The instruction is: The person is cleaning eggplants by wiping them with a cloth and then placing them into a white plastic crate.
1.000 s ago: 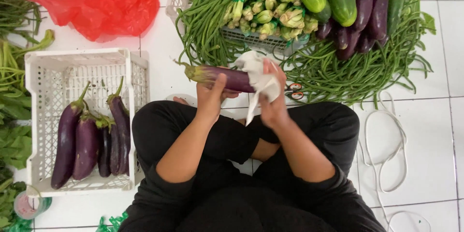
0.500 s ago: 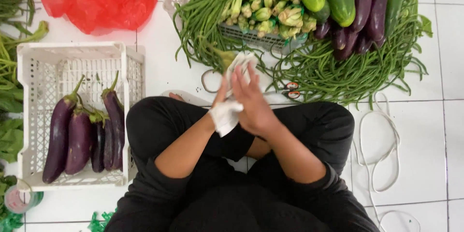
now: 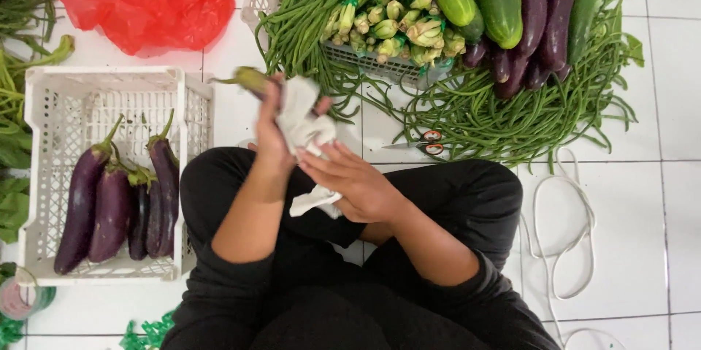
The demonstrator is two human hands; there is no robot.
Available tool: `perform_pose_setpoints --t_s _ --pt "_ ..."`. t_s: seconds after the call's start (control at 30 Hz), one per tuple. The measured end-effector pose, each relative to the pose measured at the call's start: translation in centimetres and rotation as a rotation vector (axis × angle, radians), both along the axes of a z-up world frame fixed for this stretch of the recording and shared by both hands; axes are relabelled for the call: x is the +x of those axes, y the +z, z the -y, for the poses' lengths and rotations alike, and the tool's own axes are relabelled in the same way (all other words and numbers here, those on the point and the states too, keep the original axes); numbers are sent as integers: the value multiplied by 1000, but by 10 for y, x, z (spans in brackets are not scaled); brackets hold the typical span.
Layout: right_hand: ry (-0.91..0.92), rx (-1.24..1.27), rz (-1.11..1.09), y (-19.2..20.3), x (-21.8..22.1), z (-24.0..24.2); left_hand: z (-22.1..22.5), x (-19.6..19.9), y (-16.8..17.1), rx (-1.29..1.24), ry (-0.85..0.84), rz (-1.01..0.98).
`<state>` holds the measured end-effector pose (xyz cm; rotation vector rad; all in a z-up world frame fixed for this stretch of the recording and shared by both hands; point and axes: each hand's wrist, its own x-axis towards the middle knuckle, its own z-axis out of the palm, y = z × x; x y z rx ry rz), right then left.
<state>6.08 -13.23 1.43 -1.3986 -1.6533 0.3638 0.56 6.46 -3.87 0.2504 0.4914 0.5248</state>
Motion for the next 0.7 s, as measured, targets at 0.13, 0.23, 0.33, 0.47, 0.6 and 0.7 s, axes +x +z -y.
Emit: perform_pose_setpoints --t_s 0.13,0.23,0.33,0.47,0.6,0.7 --pt "28 -8 62 -13 -9 4 -19 -5 -1 -25 118 87" --pt "-134 23 259 -30 -9 8 16 -9 34 102 64 117" --pt "-207 36 311 -27 2 11 40 -14 26 331 -27 24" --pt "-178 57 27 -8 11 20 73 -23 44 959 -142 -280" --pt "-53 81 -304 23 10 21 81 -29 22 723 -189 -295" --pt "85 94 -432 2 12 22 72 -34 18 232 35 -280"
